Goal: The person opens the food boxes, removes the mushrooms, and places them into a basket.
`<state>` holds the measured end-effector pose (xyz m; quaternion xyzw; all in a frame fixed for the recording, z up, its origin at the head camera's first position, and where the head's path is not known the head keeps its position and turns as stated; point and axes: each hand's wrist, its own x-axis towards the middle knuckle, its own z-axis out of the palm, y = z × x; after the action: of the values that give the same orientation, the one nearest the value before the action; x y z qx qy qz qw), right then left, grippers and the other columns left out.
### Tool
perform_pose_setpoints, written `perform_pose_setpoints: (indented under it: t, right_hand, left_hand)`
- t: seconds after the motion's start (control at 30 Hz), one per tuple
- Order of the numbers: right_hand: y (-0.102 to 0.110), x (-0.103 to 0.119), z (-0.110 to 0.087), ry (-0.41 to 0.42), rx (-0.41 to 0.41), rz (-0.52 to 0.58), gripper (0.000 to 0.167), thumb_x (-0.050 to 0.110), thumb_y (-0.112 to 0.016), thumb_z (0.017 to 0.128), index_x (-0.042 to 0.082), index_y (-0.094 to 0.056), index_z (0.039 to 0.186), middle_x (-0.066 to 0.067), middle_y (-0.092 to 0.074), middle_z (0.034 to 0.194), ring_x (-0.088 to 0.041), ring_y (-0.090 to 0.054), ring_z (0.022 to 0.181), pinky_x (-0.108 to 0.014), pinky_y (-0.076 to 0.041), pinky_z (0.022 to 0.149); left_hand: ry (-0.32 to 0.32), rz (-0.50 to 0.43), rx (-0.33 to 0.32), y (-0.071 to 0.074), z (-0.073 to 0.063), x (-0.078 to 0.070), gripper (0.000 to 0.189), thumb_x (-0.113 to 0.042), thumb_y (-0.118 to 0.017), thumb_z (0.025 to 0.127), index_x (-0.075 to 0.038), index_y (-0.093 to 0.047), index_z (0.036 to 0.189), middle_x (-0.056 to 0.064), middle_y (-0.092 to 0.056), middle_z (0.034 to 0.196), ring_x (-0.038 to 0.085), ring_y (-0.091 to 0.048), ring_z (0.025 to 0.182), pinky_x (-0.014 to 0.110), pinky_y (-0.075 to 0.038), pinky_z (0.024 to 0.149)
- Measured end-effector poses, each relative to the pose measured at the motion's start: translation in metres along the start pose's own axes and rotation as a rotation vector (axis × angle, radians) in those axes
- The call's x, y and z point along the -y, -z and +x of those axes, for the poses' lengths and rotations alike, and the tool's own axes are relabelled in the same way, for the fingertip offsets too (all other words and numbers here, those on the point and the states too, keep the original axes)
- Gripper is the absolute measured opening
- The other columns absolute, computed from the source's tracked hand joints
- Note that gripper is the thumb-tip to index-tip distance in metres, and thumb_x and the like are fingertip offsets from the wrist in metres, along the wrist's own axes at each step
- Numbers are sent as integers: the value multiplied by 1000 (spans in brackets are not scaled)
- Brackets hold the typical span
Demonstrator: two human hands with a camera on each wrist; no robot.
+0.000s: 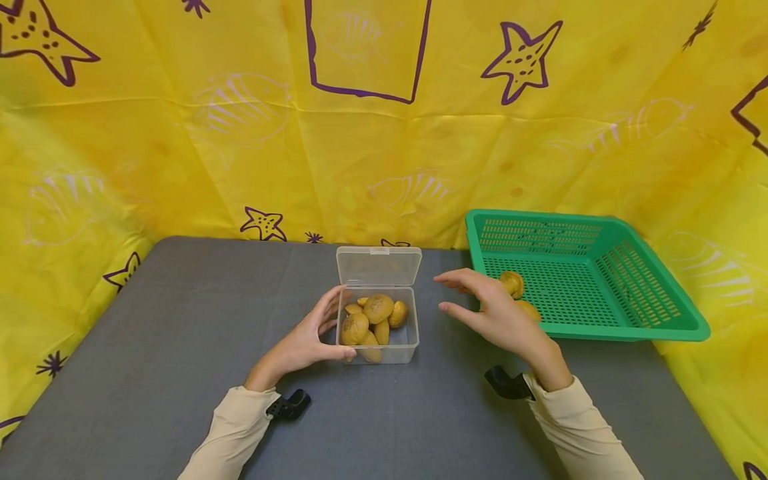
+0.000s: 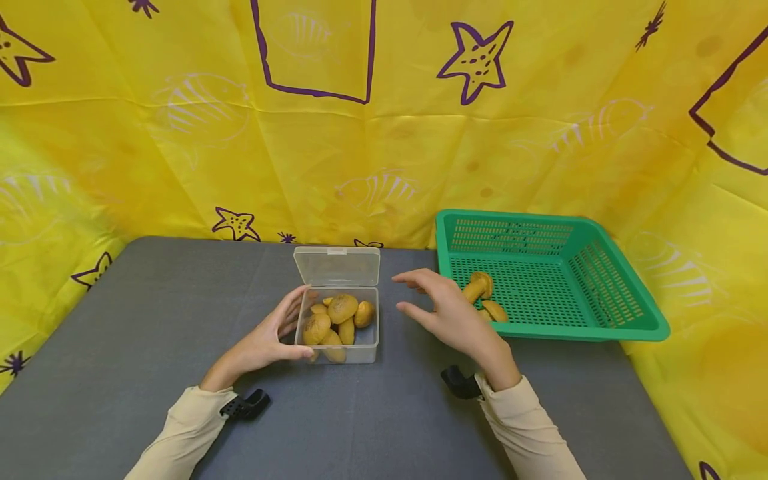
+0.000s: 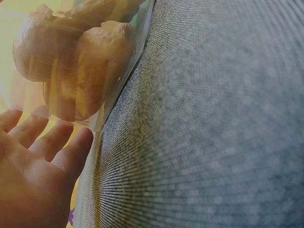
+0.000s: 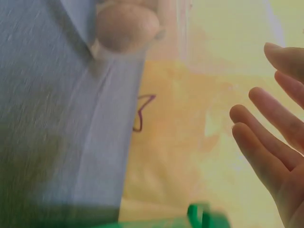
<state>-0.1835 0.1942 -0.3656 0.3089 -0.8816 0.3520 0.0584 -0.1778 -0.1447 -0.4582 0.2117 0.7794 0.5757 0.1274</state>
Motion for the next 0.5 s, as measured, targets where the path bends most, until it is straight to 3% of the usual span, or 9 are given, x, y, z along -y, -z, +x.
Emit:
perform_pose_setpoints:
  t: [0.5]
  right_hand:
    - [-33, 24, 26, 88, 117, 42, 42, 14, -76, 88, 9, -63, 127, -5, -67, 122, -22, -64, 113, -40, -55, 97]
  left_hand:
    - [8, -20, 3, 0, 1, 0, 108, -21, -84, 80, -25, -11, 159, 12, -20, 165, 35, -18, 153, 62, -26, 118]
